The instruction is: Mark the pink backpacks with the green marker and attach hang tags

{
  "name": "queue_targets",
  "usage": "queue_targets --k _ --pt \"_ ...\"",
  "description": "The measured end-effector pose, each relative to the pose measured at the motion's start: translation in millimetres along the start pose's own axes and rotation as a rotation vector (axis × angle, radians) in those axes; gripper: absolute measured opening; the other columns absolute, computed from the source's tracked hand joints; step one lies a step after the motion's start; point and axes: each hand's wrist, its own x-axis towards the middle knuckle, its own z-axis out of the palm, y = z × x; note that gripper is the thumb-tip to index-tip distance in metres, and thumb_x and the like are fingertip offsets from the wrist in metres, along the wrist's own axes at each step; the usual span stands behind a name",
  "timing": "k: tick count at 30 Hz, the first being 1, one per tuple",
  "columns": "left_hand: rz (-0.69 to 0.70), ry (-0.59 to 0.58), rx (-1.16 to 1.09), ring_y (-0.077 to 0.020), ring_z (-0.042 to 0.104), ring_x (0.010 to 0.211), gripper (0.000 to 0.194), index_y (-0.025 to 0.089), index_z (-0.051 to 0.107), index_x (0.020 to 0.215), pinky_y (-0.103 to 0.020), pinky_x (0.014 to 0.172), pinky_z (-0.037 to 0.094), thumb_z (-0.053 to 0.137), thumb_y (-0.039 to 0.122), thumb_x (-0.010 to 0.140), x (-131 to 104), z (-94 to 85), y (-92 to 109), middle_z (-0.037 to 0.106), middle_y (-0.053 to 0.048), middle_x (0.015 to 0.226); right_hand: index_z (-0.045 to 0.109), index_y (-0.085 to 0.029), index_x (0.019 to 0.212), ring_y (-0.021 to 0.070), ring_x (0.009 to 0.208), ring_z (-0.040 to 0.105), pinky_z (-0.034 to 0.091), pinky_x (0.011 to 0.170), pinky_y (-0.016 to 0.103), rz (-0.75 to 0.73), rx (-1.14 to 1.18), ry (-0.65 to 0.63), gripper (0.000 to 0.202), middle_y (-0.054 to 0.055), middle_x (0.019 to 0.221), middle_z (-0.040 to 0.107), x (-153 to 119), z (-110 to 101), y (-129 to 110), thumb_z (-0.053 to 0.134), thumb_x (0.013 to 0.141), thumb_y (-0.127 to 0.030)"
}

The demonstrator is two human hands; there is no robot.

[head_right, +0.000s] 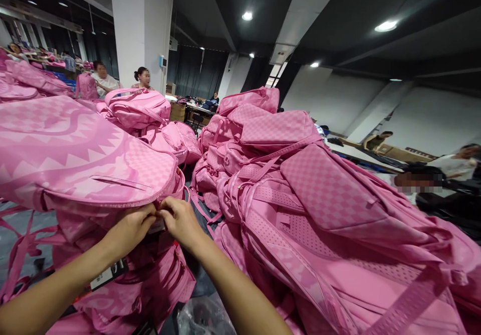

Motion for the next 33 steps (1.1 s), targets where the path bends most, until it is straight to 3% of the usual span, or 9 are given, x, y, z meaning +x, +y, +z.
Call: queue_targets --k 5,9,13,17,21,26,29,33 --pt "0.035 -0.082 -0.057 -0.0192 0.067 0.087 0.024 0.022 0.057 0.103 -0.026 0.077 0.047 0.036 0.024 0.093 -0.5 -1.6 2.1 0.068 -0.004 0.092 0.058 -0.020 0.078 0.0122 0.067 0.056 0.042 0.065 0.023 0.013 0.028 0.037 0.006 -0.002 0.072 0.061 -0.1 2.3 0.5 0.055 0.082 -0.017" --pt "0.004 0.021 0.023 -0.0205 0.067 0.085 0.018 0.020 0.059 0.093 -0.028 0.078 0.047 0.041 0.024 0.091 -1.2 -1.1 -1.1 0.068 -0.005 0.088 0.059 -0.020 0.078 0.0119 0.067 0.055 0.042 0.066 0.022 0.023 0.040 0.044 0.006 -0.002 0.072 0.061 -1.2 5.0 2.4 0.055 0.082 -0.018" --pt "0.073 -0.103 -0.102 -0.0174 0.066 0.088 0.020 0.022 0.059 0.099 -0.024 0.080 0.048 0.041 0.026 0.093 -1.0 0.0 -6.9 0.068 -0.002 0.091 0.062 -0.019 0.080 0.0116 0.068 0.056 0.042 0.066 0.022 0.043 0.054 0.051 0.006 -0.002 0.072 0.062 -3.2 5.9 3.7 0.056 0.083 -0.018" --pt "0.075 0.040 0.005 -0.0172 0.064 0.079 0.018 0.021 0.057 0.085 -0.025 0.075 0.047 0.040 0.022 0.091 -2.3 0.6 -8.9 0.065 -0.002 0.081 0.062 -0.019 0.078 0.0112 0.066 0.056 0.041 0.064 0.022 0.029 0.029 0.044 0.009 -0.002 0.071 0.063 -5.0 6.8 3.0 0.055 0.084 -0.019" --pt "0.101 -0.075 -0.068 -0.0147 0.066 0.075 0.020 0.022 0.056 0.087 -0.022 0.068 0.046 0.037 0.023 0.095 -4.7 -0.1 -10.1 0.066 0.000 0.079 0.061 -0.018 0.078 0.0113 0.066 0.056 0.041 0.066 0.022 0.009 0.013 0.083 0.008 -0.002 0.072 0.063 -6.7 8.3 2.3 0.056 0.084 -0.020" --pt "0.137 0.060 0.036 -0.0156 0.065 0.072 0.016 0.021 0.058 0.088 -0.022 0.066 0.046 0.043 0.025 0.092 -3.5 0.1 -12.3 0.066 -0.001 0.078 0.062 -0.018 0.079 0.0116 0.068 0.057 0.042 0.067 0.023 0.028 0.053 0.087 0.007 -0.001 0.074 0.064 -9.1 9.4 1.6 0.056 0.083 -0.020" --pt "0.189 0.003 -0.014 -0.0146 0.064 0.072 0.017 0.021 0.059 0.088 -0.022 0.068 0.048 0.042 0.023 0.091 -0.7 1.0 -11.4 0.065 0.000 0.077 0.062 -0.018 0.080 0.0117 0.069 0.058 0.042 0.068 0.023 0.054 0.086 0.106 0.007 -0.002 0.074 0.065 -9.9 9.5 2.5 0.057 0.083 -0.022" --pt "0.189 0.059 0.044 -0.0173 0.065 0.074 0.022 0.020 0.059 0.084 -0.026 0.073 0.050 0.040 0.027 0.091 1.3 3.7 -10.6 0.066 -0.003 0.078 0.062 -0.017 0.078 0.0111 0.068 0.058 0.042 0.067 0.022 0.090 0.101 0.119 0.006 -0.003 0.073 0.063 -10.9 10.5 3.2 0.057 0.081 -0.018"
